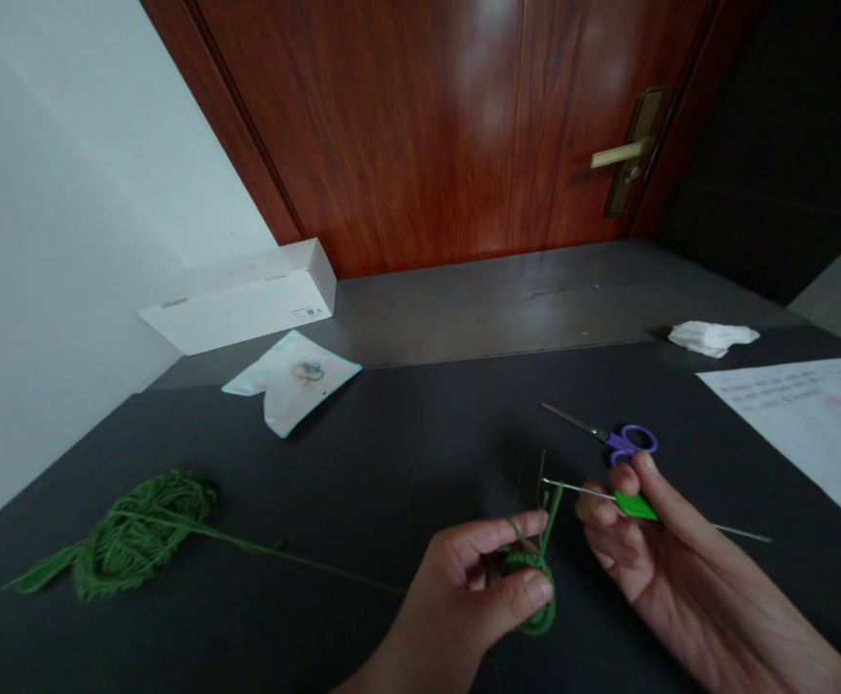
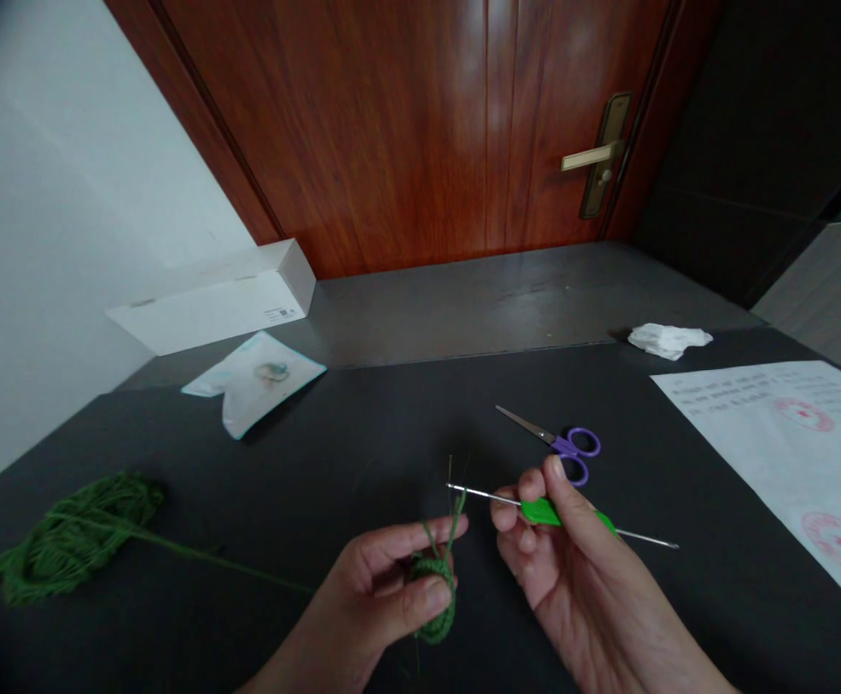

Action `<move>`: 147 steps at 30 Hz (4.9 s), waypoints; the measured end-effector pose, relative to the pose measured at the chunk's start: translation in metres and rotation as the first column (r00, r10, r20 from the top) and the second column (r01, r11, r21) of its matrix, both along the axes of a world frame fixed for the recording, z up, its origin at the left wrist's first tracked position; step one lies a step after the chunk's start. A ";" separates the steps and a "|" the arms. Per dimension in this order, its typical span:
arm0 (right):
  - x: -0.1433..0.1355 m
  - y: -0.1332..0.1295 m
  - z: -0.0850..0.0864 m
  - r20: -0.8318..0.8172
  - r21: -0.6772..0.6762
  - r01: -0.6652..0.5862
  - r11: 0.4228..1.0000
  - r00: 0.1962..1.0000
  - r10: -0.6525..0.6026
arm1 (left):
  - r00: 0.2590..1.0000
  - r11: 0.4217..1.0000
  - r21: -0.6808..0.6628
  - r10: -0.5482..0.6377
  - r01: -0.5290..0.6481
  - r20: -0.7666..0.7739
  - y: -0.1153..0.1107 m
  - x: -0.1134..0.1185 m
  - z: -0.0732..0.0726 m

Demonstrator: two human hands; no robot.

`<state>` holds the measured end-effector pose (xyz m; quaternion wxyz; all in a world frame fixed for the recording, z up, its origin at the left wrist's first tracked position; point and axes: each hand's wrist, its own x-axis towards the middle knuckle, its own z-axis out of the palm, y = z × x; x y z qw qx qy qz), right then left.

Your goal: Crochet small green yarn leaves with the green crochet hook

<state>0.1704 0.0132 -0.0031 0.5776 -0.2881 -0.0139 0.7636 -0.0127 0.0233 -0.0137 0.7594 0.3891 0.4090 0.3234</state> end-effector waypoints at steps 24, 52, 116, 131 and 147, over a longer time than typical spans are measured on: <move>-0.003 0.012 0.007 0.197 0.102 0.063 0.993 0.977 -0.083 | 0.935 0.944 0.305 -0.009 0.125 -0.354 -0.005 0.001 0.019; 0.003 0.012 0.004 0.124 0.324 -0.073 0.943 0.992 0.034 | 0.958 0.917 0.383 0.006 0.109 -0.288 0.005 0.015 0.010; 0.019 0.010 0.009 0.776 0.580 -0.615 0.534 0.220 -0.591 | 0.889 0.866 0.380 -0.141 0.324 -0.436 0.030 0.002 0.052; 0.033 0.011 0.017 0.752 0.515 -0.674 0.530 0.057 -0.657 | 0.853 0.868 0.328 -0.181 0.373 -0.490 0.034 -0.006 0.051; 0.050 0.017 0.012 0.722 0.461 -0.655 0.599 -0.116 -0.682 | 0.877 0.927 0.151 -0.260 0.344 -0.403 0.035 -0.004 0.054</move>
